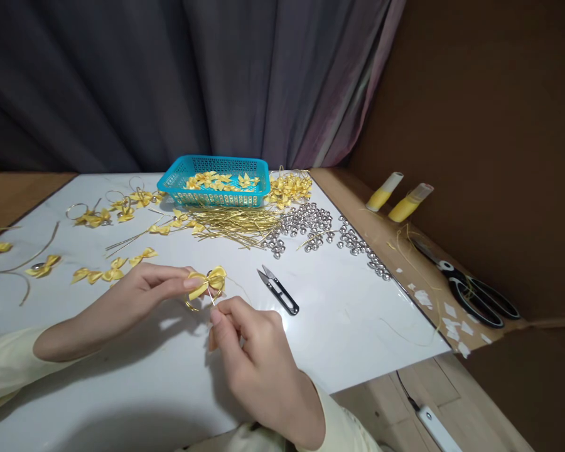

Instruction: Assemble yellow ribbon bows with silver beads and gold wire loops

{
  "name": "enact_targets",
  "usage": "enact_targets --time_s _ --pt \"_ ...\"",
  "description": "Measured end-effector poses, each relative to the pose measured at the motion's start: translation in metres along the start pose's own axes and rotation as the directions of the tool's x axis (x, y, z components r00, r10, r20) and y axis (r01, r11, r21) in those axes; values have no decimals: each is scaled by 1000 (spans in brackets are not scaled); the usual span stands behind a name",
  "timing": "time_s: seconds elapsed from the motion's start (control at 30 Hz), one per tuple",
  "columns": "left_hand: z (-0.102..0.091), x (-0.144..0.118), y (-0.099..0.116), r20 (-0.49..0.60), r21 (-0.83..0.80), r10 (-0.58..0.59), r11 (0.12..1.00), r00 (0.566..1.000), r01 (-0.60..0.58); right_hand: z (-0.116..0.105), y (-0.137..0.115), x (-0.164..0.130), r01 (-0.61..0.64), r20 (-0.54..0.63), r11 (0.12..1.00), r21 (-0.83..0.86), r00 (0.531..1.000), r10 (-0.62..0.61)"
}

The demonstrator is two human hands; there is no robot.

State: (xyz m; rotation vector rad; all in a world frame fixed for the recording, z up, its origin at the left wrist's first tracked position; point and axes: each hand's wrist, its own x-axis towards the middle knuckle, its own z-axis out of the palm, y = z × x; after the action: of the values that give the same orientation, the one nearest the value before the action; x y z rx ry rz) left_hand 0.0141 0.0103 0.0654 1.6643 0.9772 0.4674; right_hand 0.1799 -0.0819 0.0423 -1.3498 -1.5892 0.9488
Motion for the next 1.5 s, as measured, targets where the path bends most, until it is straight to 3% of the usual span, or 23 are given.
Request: enact_targets --time_s 0.4,0.53,0.73,0.97,1.3,1.5 --pt "2 0 -1 -20 37 4 999 1000 -3 2 0 1 30 -14 1000 -7 999 -30" --pt "3 -1 -2 -44 33 10 999 999 -9 8 2 0 73 -60 994 -85 995 -78" --pt "7 -4 -8 -120 -14 17 1000 993 -19 20 7 -1 218 -129 937 -272 957 -260" --pt "9 -5 -9 -144 -60 9 998 990 -17 26 10 2 300 -121 837 -458 912 -393" --pt "4 -6 -4 -175 -22 53 998 983 -58 20 17 7 392 -70 777 -492 872 -484" --pt "0 -7 -1 -126 -33 66 997 990 -70 18 16 6 415 -86 768 -488 853 -515"
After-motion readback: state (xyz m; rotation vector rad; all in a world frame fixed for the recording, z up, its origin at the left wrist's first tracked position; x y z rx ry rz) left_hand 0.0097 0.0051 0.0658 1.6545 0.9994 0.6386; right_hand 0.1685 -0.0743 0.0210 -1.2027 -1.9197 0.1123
